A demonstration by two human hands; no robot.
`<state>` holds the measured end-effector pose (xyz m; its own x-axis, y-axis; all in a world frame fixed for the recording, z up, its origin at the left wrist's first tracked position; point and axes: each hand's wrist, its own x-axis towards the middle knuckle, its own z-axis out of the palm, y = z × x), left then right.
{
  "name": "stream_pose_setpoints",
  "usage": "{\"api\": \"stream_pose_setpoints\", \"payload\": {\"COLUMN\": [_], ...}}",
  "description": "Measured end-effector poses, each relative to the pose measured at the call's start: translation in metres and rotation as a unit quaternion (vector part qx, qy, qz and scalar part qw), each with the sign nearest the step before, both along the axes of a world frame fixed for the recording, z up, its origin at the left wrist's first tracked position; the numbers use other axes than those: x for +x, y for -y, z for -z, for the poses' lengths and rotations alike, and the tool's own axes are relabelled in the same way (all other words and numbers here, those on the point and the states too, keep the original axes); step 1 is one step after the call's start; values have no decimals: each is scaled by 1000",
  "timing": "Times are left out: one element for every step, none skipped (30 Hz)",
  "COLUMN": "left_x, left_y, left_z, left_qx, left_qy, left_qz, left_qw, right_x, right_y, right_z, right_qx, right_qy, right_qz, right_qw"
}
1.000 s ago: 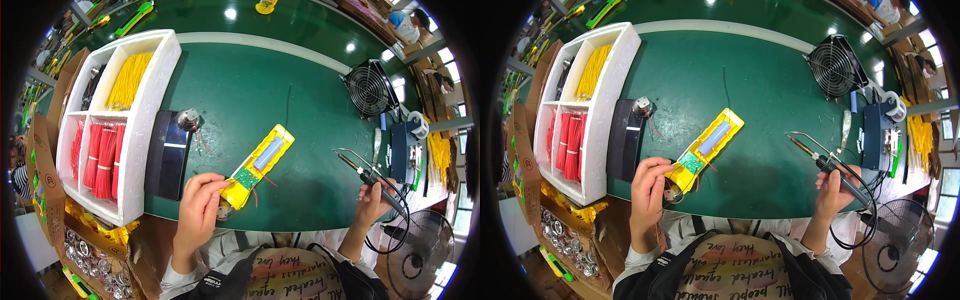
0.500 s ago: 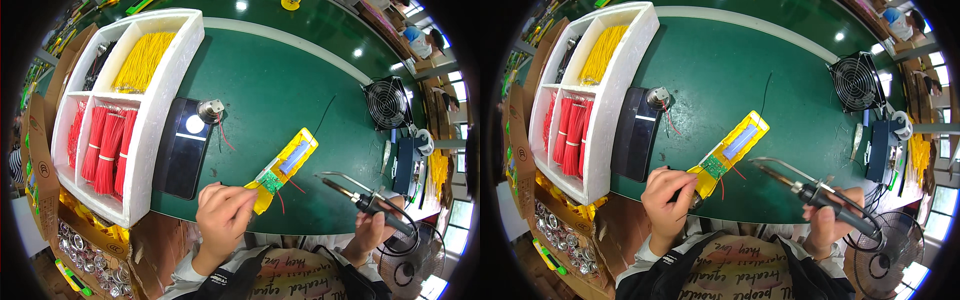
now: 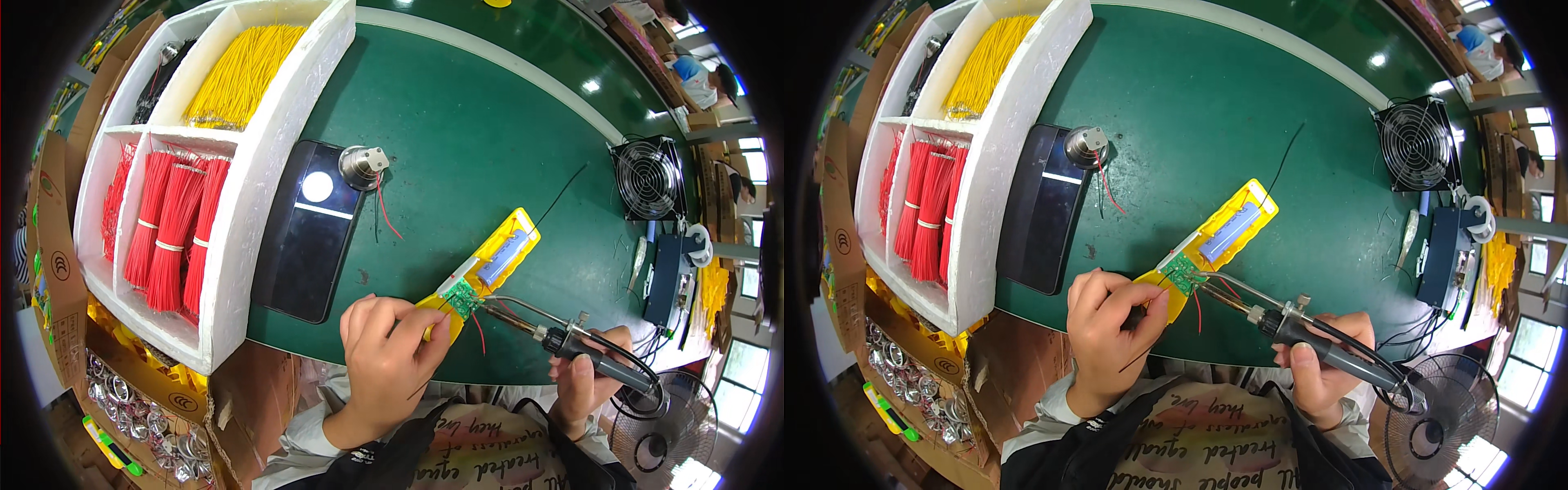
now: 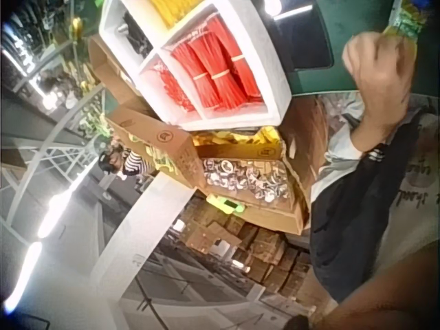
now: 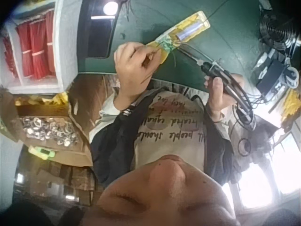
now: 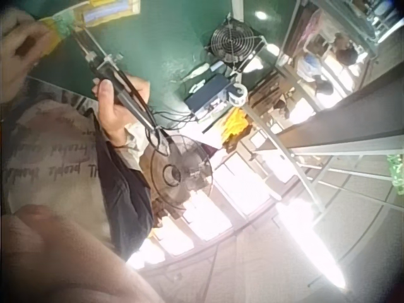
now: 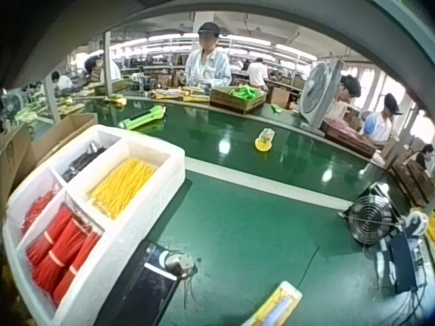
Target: The person solders wires to circuit boards inside flashlight casings using a soldering iron, places assembled casings onto a conveyor belt, and takes flashlight parts and casings from boxes to solder additional wire connections.
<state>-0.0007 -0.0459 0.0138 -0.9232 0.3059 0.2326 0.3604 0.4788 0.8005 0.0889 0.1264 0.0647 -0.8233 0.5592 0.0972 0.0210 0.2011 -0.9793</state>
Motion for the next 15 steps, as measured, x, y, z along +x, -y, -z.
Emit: {"api": "stream_pose_setpoints", "payload": {"left_x": [0,-1,-1,-1,-1,-1,-1,-1,-1,-1,-1,-1,-2,-2,-2], "left_y": [-1,-2,-2,-3,-3,-3,-3,-4,-4,-4,-5,-5,-5,-4,-4], "left_z": [0,-1,-1,-2,-3,-3,-3,-3,-3,-3,-3,-4,-4,-4,-4], "left_qx": [4,7,6,1,-3,-4,-9,-14,-14,-15,-16,-17,-18,-19,-19], "left_qy": [6,12,13,12,11,11,16,22,22,24,26,27,24,21,22], "left_qz": [-4,-7,-7,-6,-6,-5,-5,-5,-4,-6,-8,-8,-8,-7,-7], "left_qw": [1000,1000,1000,1000,1000,1000,1000,1000,1000,1000,999,999,1000,1000,1000], "right_x": [0,0,0,0,0,-1,-1,-1,-2,-2,-2,-2,-3,-3,-3], "right_y": [0,0,0,0,0,0,-1,-2,-2,-2,-2,-2,-1,-1,-1], "right_z": [0,0,1,1,1,0,-1,-1,-1,-1,0,-1,-1,-1,0], "right_qx": [4,8,7,13,19,18,34,51,50,47,44,43,50,58,58], "right_qy": [7,14,15,19,23,23,29,36,36,39,43,43,51,59,60], "right_qz": [-11,-23,-22,-33,-44,-43,-54,-66,-65,-62,-59,-59,-55,-52,-51], "right_qw": [1000,1000,1000,999,999,999,998,996,996,996,996,996,996,995,995]}}
